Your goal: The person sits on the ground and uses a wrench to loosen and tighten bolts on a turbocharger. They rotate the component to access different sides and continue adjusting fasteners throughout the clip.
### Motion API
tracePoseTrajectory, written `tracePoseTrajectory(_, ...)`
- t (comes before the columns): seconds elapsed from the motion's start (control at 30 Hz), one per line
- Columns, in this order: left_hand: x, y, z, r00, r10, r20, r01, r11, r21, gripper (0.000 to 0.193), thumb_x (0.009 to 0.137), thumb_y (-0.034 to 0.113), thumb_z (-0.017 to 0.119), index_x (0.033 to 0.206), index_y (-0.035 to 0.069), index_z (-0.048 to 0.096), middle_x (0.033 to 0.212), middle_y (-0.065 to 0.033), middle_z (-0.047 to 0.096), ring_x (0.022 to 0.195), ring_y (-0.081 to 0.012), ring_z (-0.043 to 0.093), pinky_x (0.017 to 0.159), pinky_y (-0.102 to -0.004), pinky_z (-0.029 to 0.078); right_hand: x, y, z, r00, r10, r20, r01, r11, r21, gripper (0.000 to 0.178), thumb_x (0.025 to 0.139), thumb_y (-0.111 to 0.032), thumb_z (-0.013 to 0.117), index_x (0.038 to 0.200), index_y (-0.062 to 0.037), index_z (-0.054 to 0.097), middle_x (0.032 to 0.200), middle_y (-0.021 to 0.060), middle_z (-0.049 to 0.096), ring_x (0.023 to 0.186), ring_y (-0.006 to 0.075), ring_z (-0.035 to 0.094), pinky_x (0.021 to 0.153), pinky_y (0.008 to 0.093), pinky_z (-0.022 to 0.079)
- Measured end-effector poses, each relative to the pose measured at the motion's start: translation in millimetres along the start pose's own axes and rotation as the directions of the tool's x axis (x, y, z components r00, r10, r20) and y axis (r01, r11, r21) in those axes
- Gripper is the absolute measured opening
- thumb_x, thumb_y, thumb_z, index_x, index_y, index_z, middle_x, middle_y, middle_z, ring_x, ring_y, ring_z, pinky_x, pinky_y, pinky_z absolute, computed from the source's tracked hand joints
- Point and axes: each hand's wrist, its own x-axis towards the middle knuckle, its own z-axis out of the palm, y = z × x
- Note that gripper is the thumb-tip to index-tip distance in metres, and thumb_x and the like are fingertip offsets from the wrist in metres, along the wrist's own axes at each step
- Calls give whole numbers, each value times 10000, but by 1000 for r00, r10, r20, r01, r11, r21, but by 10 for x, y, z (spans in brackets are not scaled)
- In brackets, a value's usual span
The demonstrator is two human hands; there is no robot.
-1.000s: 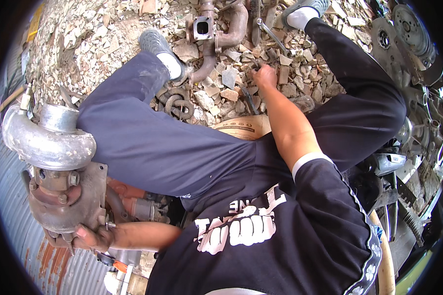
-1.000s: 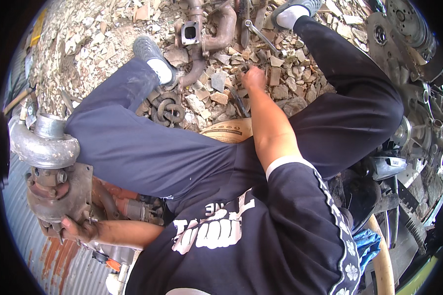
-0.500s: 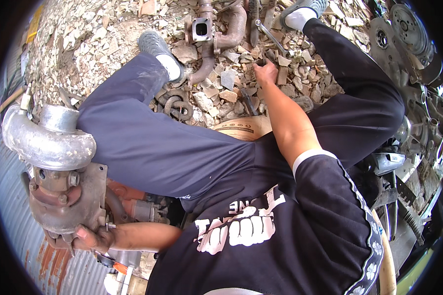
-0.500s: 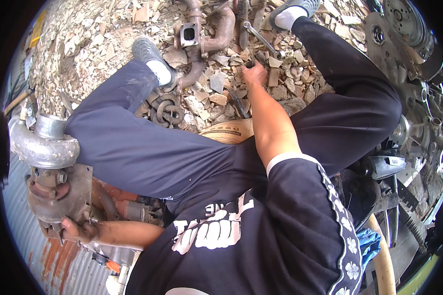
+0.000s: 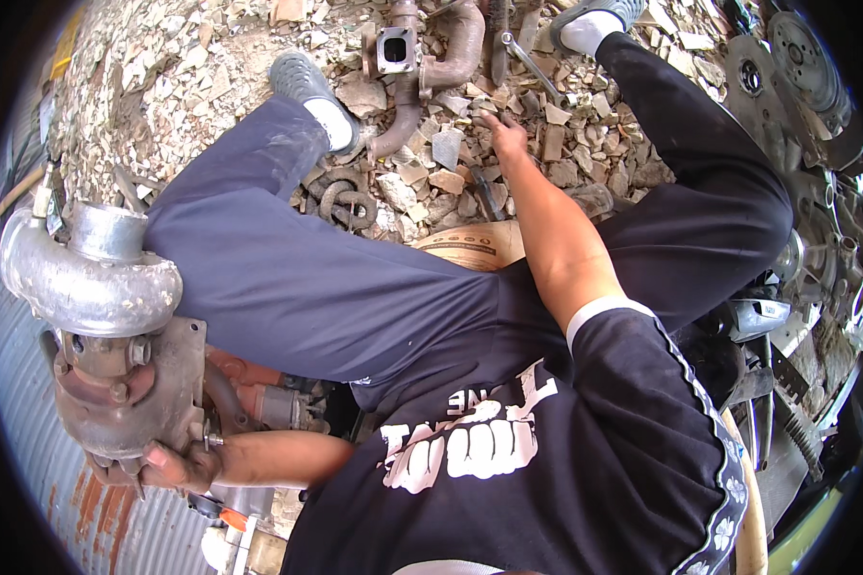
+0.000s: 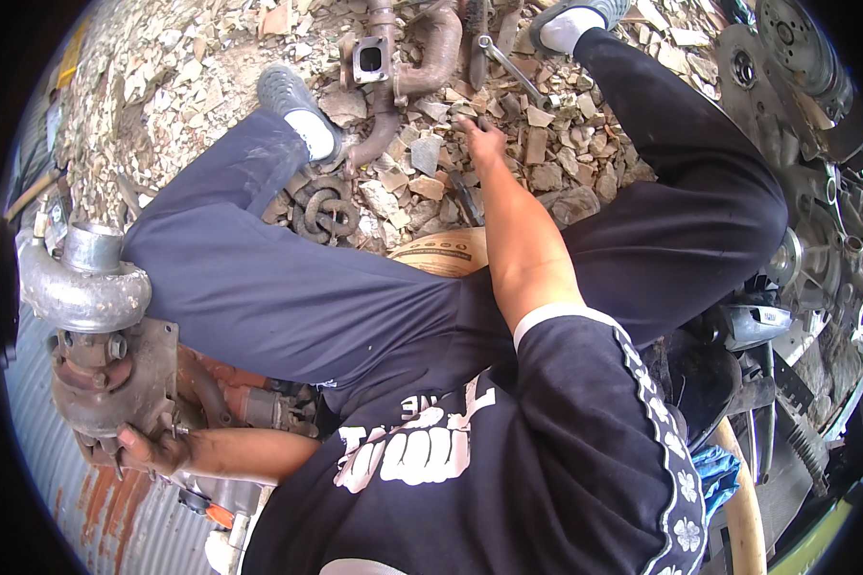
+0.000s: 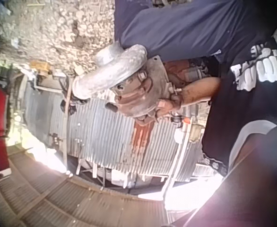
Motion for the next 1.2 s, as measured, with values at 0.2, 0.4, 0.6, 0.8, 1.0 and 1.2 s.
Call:
tracePoseTrajectory(0.2, 32, -122, -196, 999, 20, 25, -20, 1000, -11, 797, 866, 346, 744, 1444, -58, 372, 1416, -278, 477, 1278, -382, 523, 1093, -510, 417, -516, 190, -286, 969, -199, -143, 53, 739, -672, 583, 878, -286, 723, 1351, 33, 598, 1358, 241, 617, 1107, 416, 694, 974, 471, 564)
tracePoseTrajectory(0.4, 11, -122, -148, 1000, 15, 13, -14, 999, -45, 776, 877, 329, 732, 1441, -66, 374, 1416, -293, 483, 1281, -391, 528, 1100, -513, 417, -576, 130, -119, 982, -24, -187, -125, 658, -742, 582, 896, -240, 719, 1367, -26, 453, 1366, 245, 560, 1093, 401, 701, 946, 482, 587)
tracePoseTrajectory(0.6, -23, -28, -29, 999, 44, 15, -43, 999, -17, 760, 883, 316, 728, 1438, -74, 384, 1413, -295, 492, 1283, -397, 528, 1101, -513, 418, -631, 125, 113, 955, -38, -296, -109, 877, -467, 483, 844, -189, 740, 1282, -45, 594, 1164, 238, 691, 1088, 426, 697, 988, 496, 544)
tracePoseTrajectory(0.8, 38, -104, -75, 999, 35, 33, -35, 999, -26, 749, 884, 302, 727, 1436, -75, 388, 1419, -294, 492, 1285, -398, 529, 1101, -512, 418, -731, -19, 208, 994, -12, -111, -28, 934, -357, 682, 838, -212, 748, 1488, -190, 544, 1423, 220, 565, 1187, 404, 667, 1052, 473, 528)
tracePoseTrajectory(1.0, 43, -112, -86, 998, 34, 52, -33, 999, -29, 743, 884, 293, 726, 1434, -76, 389, 1423, -291, 491, 1284, -397, 531, 1100, -512, 419, -822, -89, 68, 998, 52, -46, -70, 794, -603, 594, 841, -271, 725, 1409, -126, 632, 1255, 197, 705, 1140, 366, 689, 1036, 469, 531)
tracePoseTrajectory(1.2, 44, -99, -116, 997, 42, 64, -40, 999, -33, 737, 883, 284, 726, 1433, -76, 391, 1427, -289, 491, 1283, -396, 534, 1099, -511, 420, -1087, -168, 263, 984, -23, -177, -62, 888, -455, 513, 891, -216, 660, 1390, -99, 658, 1416, 223, 596, 1213, 359, 648, 1047, 452, 519)
